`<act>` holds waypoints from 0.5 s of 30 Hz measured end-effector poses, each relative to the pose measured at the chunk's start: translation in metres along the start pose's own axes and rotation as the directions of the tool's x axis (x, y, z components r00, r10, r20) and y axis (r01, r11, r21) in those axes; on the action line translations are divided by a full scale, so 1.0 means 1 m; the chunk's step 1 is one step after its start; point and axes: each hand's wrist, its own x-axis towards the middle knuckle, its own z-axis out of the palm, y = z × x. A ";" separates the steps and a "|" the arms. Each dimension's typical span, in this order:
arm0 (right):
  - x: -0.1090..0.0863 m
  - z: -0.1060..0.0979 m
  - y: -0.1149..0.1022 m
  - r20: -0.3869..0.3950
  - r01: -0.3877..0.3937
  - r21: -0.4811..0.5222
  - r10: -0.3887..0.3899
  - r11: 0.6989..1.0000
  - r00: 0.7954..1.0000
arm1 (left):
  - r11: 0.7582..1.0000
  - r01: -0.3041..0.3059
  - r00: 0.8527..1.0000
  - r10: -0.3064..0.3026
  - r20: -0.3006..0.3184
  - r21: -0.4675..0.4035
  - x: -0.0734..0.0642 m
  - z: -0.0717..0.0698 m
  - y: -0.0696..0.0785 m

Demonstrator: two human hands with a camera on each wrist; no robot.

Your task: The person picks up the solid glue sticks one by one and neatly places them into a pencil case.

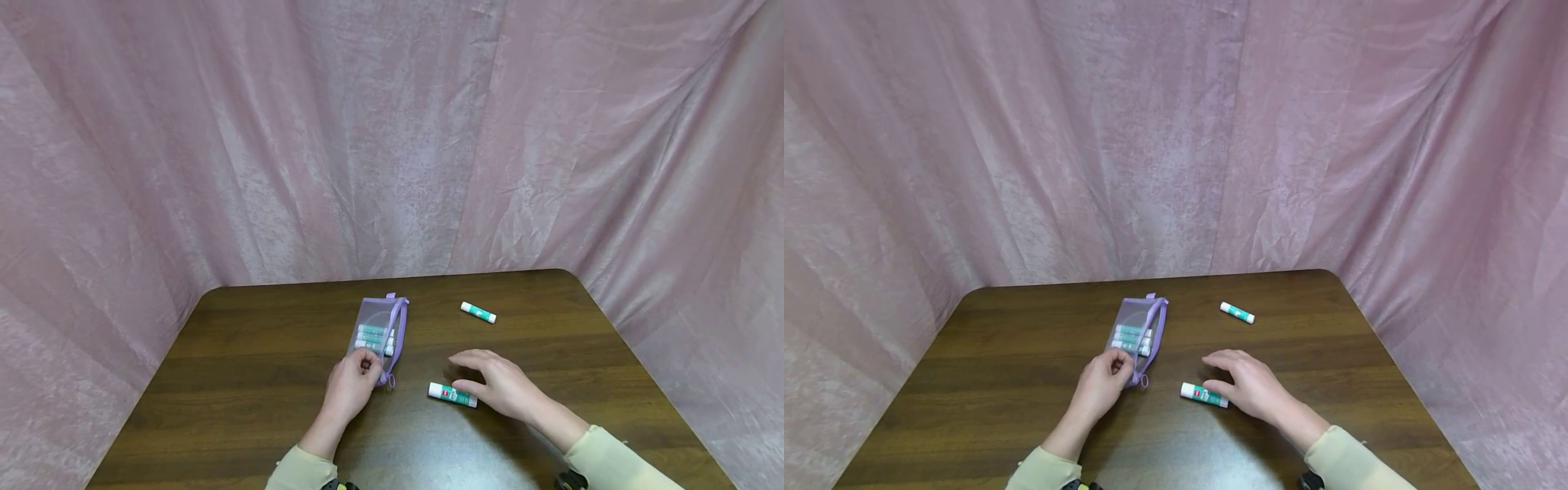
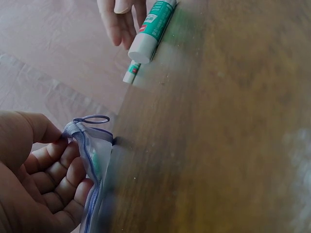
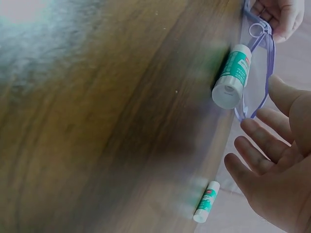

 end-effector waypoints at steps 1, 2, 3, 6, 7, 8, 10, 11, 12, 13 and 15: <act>-0.001 0.000 0.000 0.000 0.002 -0.002 -0.002 1.000 1.000 | 1.000 -0.001 1.000 0.001 -0.002 0.001 0.000 0.000 0.000; -0.002 0.000 0.001 0.000 0.002 0.001 -0.002 1.000 1.000 | 1.000 -0.002 1.000 0.002 -0.003 0.002 0.000 0.000 0.000; -0.003 -0.001 0.001 0.000 0.003 0.003 -0.003 1.000 1.000 | 1.000 -0.004 1.000 0.004 -0.004 0.003 0.000 0.000 0.000; -0.005 -0.001 0.001 0.000 0.007 0.012 -0.007 1.000 1.000 | 1.000 -0.003 1.000 0.003 -0.004 0.008 0.001 0.000 0.000; -0.006 -0.001 0.001 0.001 0.010 0.013 -0.010 1.000 1.000 | 1.000 -0.003 1.000 0.003 -0.003 0.009 0.001 0.000 0.000; -0.007 -0.001 0.001 0.001 0.013 0.012 -0.013 1.000 1.000 | 1.000 -0.004 1.000 0.004 -0.002 0.010 0.000 0.000 0.000; -0.008 -0.001 0.001 0.000 0.021 0.006 -0.021 1.000 1.000 | 1.000 -0.004 1.000 0.004 0.001 0.010 0.000 0.000 0.000; -0.009 -0.001 0.001 -0.001 0.022 0.003 -0.022 1.000 1.000 | 1.000 -0.003 1.000 0.003 0.002 0.009 0.000 -0.001 0.000; -0.009 -0.001 0.001 -0.002 0.022 0.000 -0.022 1.000 1.000 | 1.000 -0.002 1.000 0.002 0.003 0.008 0.000 -0.001 0.000; -0.010 -0.001 0.001 -0.002 0.023 -0.003 -0.023 1.000 1.000 | 1.000 0.000 1.000 0.000 0.005 0.007 0.000 -0.001 0.001; -0.012 -0.001 0.002 -0.004 0.020 -0.006 -0.020 1.000 1.000 | 1.000 0.000 1.000 0.000 0.006 0.004 0.000 -0.001 0.001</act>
